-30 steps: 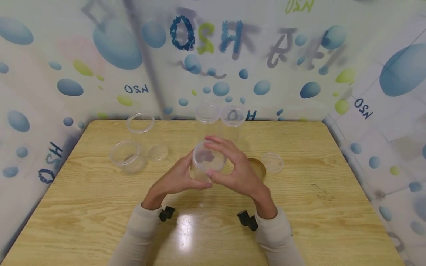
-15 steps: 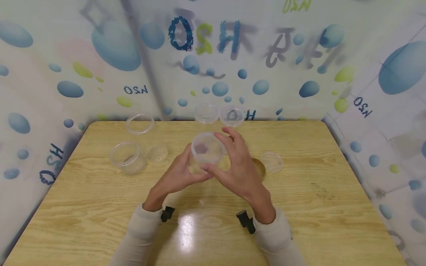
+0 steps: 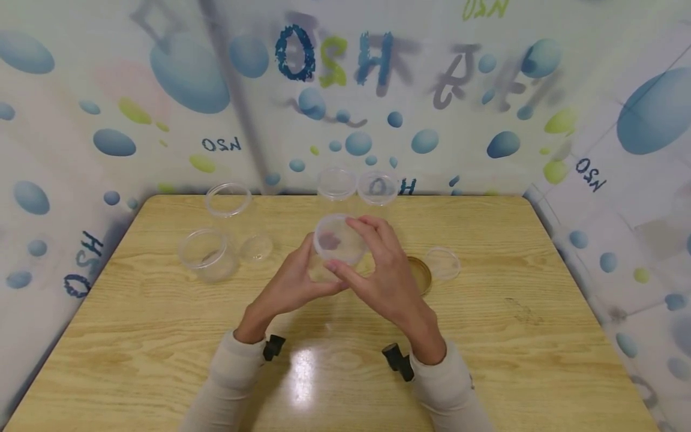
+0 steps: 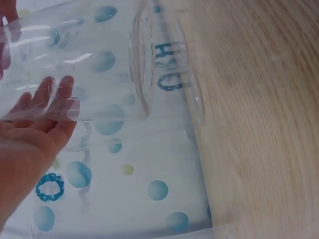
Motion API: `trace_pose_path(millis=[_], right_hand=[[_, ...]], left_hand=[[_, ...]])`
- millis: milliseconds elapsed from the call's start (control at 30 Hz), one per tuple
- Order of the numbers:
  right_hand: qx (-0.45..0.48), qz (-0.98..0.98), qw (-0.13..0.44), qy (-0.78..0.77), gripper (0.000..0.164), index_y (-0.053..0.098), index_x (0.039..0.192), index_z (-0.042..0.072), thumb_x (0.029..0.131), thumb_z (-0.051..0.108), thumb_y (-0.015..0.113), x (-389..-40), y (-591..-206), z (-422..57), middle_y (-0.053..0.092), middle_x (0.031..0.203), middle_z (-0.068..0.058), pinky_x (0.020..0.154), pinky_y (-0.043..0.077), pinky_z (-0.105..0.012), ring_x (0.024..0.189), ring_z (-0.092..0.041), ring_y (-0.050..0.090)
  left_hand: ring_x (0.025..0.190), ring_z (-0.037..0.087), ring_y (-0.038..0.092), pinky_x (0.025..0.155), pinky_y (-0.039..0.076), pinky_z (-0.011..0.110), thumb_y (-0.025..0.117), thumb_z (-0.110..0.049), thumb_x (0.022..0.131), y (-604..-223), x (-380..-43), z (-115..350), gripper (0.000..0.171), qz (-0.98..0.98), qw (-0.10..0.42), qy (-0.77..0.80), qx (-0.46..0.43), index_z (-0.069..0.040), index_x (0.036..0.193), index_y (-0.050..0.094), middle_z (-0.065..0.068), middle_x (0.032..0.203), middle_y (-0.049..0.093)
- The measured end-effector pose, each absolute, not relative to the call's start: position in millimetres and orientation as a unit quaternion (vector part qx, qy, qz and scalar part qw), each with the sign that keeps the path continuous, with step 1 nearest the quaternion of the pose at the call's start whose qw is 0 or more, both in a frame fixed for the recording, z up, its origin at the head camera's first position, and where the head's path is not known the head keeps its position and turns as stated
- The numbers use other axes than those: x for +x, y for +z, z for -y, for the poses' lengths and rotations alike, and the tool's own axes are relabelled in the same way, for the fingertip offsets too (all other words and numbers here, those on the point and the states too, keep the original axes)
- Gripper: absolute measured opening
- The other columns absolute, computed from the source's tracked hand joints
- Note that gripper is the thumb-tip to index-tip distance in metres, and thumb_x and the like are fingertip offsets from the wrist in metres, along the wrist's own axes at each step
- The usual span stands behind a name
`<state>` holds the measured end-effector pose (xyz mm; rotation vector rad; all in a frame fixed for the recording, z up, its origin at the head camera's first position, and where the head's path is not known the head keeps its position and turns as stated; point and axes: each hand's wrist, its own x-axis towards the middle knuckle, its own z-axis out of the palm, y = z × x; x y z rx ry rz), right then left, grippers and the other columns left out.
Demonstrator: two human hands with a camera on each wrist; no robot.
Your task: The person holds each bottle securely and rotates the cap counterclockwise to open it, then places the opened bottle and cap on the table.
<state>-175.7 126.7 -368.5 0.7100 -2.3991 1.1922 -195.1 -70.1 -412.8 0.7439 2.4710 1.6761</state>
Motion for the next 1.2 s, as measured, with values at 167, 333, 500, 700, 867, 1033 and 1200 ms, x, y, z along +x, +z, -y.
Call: trace_pose_path(millis=[167, 333, 500, 700, 867, 1033, 1200], right_hand=[[0.277, 0.837, 0.152, 0.448, 0.067, 0.053, 0.140, 0.007, 0.080, 0.010, 0.082, -177.1, -366.6, -132.3, 0.051, 0.138, -0.010, 0.091, 0.049, -0.043, 0.123, -0.024, 0.051], [0.297, 0.823, 0.117, 0.471, 0.068, 0.051, 0.142, 0.009, 0.080, 0.005, 0.081, -177.8, -364.2, -138.2, 0.051, 0.141, -0.007, 0.096, 0.045, -0.034, 0.127, -0.022, 0.048], [0.307, 0.817, 0.087, 0.481, 0.069, 0.048, 0.144, 0.011, 0.083, 0.005, 0.078, -178.0, -361.6, -141.2, 0.048, 0.145, -0.006, 0.104, 0.039, -0.031, 0.131, -0.021, 0.045], [0.312, 0.809, 0.045, 0.496, 0.074, 0.039, 0.151, 0.013, 0.086, 0.002, 0.074, -179.2, -361.7, -146.1, 0.044, 0.150, -0.004, 0.102, 0.041, -0.038, 0.128, -0.021, 0.047], [0.312, 0.798, 0.059, 0.512, 0.082, 0.027, 0.156, 0.012, 0.088, 0.005, 0.072, -180.8, -364.7, -146.8, 0.026, 0.162, -0.003, 0.108, 0.035, -0.055, 0.142, -0.027, 0.036], [0.265, 0.824, 0.147, 0.478, 0.077, 0.036, 0.151, 0.006, 0.088, 0.027, 0.076, -180.8, -366.5, -143.1, 0.031, 0.158, -0.011, 0.100, 0.038, -0.054, 0.136, -0.031, 0.040], [0.215, 0.869, 0.169, 0.411, 0.072, 0.052, 0.140, 0.004, 0.081, 0.032, 0.083, -176.1, -365.2, -136.0, 0.042, 0.139, -0.017, 0.094, 0.043, -0.050, 0.120, -0.030, 0.047]], left_hand=[[0.132, 0.015, 0.048, 0.108, 0.040, 0.048, 0.087, -0.027, 0.077, -411.8, -194.5, 71.1, 0.092, -0.798, 0.044, 0.548, 0.245, -0.023, 0.151, 0.032, -0.004, 0.144, 0.051], [0.128, 0.016, 0.051, 0.105, 0.043, 0.046, 0.087, -0.027, 0.076, -411.7, -193.9, 72.1, 0.090, -0.797, 0.051, 0.549, 0.247, -0.021, 0.149, 0.035, -0.003, 0.140, 0.052], [0.129, 0.016, 0.050, 0.106, 0.042, 0.047, 0.087, -0.027, 0.076, -412.2, -193.8, 73.0, 0.089, -0.793, 0.054, 0.553, 0.250, -0.022, 0.149, 0.036, -0.004, 0.140, 0.052], [0.131, 0.017, 0.048, 0.108, 0.040, 0.051, 0.087, -0.027, 0.077, -414.2, -195.4, 74.0, 0.088, -0.792, 0.057, 0.549, 0.261, -0.021, 0.148, 0.036, -0.003, 0.140, 0.051], [0.131, 0.017, 0.048, 0.108, 0.039, 0.049, 0.086, -0.027, 0.077, -415.7, -197.1, 73.7, 0.089, -0.805, 0.042, 0.536, 0.249, -0.018, 0.149, 0.036, -0.002, 0.141, 0.051], [0.130, 0.021, 0.050, 0.108, 0.039, 0.052, 0.088, -0.026, 0.076, -418.3, -198.5, 69.9, 0.089, -0.820, 0.011, 0.521, 0.238, -0.011, 0.149, 0.038, 0.004, 0.140, 0.054], [0.125, 0.019, 0.053, 0.105, 0.043, 0.046, 0.088, -0.028, 0.076, -419.9, -198.0, 64.0, 0.088, -0.842, -0.003, 0.487, 0.232, -0.010, 0.147, 0.039, 0.004, 0.136, 0.056]])
